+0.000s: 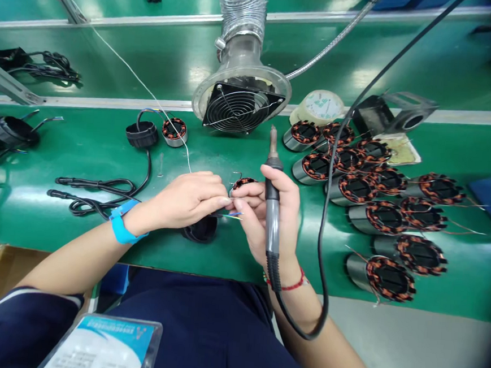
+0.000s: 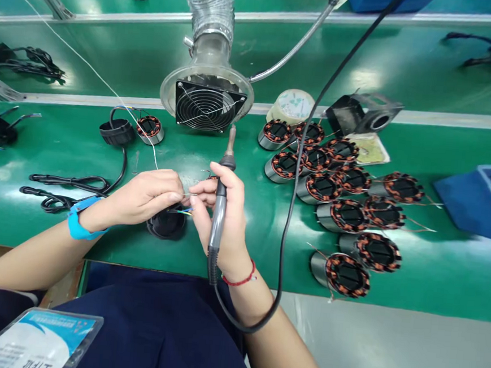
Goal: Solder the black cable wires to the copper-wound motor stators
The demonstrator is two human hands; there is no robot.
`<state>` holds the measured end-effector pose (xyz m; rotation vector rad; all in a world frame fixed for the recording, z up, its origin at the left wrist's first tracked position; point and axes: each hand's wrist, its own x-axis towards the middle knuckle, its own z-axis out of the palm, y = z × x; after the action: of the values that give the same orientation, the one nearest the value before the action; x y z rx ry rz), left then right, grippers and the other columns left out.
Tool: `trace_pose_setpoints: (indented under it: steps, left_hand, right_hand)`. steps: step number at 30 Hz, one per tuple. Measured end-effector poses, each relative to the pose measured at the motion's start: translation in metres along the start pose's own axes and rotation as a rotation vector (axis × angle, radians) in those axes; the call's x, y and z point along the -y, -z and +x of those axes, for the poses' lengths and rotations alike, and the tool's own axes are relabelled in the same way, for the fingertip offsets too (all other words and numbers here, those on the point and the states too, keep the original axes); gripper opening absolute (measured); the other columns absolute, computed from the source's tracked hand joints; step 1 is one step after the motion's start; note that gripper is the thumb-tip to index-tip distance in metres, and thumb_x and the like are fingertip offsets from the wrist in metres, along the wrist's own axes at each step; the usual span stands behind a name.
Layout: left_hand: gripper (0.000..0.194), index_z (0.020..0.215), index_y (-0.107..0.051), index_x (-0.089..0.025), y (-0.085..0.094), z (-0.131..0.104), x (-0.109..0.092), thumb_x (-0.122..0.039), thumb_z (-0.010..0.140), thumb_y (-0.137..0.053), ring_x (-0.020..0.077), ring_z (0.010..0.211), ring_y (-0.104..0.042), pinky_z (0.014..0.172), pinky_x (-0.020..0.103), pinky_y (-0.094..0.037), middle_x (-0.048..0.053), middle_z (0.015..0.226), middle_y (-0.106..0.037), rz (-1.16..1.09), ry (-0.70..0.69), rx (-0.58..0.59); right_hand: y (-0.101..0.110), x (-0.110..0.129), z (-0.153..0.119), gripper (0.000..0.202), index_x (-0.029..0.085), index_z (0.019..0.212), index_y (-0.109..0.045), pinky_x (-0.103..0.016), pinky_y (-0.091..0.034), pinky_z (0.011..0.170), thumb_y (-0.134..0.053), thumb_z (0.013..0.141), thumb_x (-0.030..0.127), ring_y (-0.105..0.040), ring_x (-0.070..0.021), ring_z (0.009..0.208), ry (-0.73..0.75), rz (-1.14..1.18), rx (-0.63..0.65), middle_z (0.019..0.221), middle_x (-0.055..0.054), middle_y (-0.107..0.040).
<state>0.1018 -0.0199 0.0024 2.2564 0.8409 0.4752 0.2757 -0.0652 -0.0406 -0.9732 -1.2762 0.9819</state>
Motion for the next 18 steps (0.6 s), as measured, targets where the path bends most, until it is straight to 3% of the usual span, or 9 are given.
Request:
trace_pose_setpoints:
  steps: [5,9,11,13,18]
  left_hand:
    - [0.042,0.069,-0.055,-0.017,0.007,0.008,-0.009,-0.036,0.101,-0.037,0.0151,0.070,-0.044,0.074,0.029,-0.036,0.001,0.066,-0.052,-0.008,0.035,0.111]
    - [0.029,0.078,-0.055,-0.016,0.011,0.009,-0.020,-0.036,0.097,-0.044,0.0121,0.065,-0.050,0.065,0.025,-0.038,0.000,0.070,-0.060,-0.394,0.355,0.196]
    - [0.019,0.084,-0.053,-0.016,0.009,0.011,-0.023,-0.033,0.093,-0.049,0.0101,0.058,-0.050,0.058,0.023,-0.037,-0.002,0.065,-0.059,-0.579,0.491,0.156]
    - [0.013,0.081,-0.052,-0.016,0.005,0.016,-0.021,-0.027,0.089,-0.051,0.0082,0.052,-0.044,0.053,0.021,-0.033,-0.006,0.058,-0.050,-0.614,0.530,0.084]
    - [0.010,0.070,-0.053,-0.015,-0.003,0.032,0.008,-0.014,0.080,-0.052,0.0079,0.059,-0.040,0.057,0.022,-0.032,-0.005,0.063,-0.048,-0.363,0.499,-0.164]
  right_hand:
    - [0.005,0.002,0.000,0.048,0.031,0.129,-0.041,-0.031,-0.062,0.070,-0.062,0.088,0.016,-0.069,-0.0131,0.073,0.048,0.038,0.053,0.089,0.004,-0.066]
    - [0.006,0.003,0.001,0.045,0.031,0.126,-0.044,-0.030,-0.059,0.068,-0.062,0.088,0.016,-0.067,-0.0128,0.073,0.092,-0.035,0.014,0.085,0.004,-0.066]
    - [0.005,0.003,0.003,0.043,0.030,0.125,-0.045,-0.029,-0.059,0.068,-0.063,0.088,0.019,-0.066,-0.0131,0.073,0.112,-0.086,-0.018,0.083,0.004,-0.066]
    - [0.004,0.002,0.005,0.041,0.029,0.124,-0.046,-0.029,-0.059,0.068,-0.064,0.088,0.022,-0.067,-0.0137,0.074,0.096,-0.114,-0.038,0.083,0.003,-0.067]
    - [0.016,-0.005,0.006,0.036,0.029,0.131,-0.047,-0.034,-0.061,0.074,-0.054,0.096,0.032,-0.072,-0.0173,0.081,-0.053,-0.203,-0.131,0.098,-0.003,-0.074]
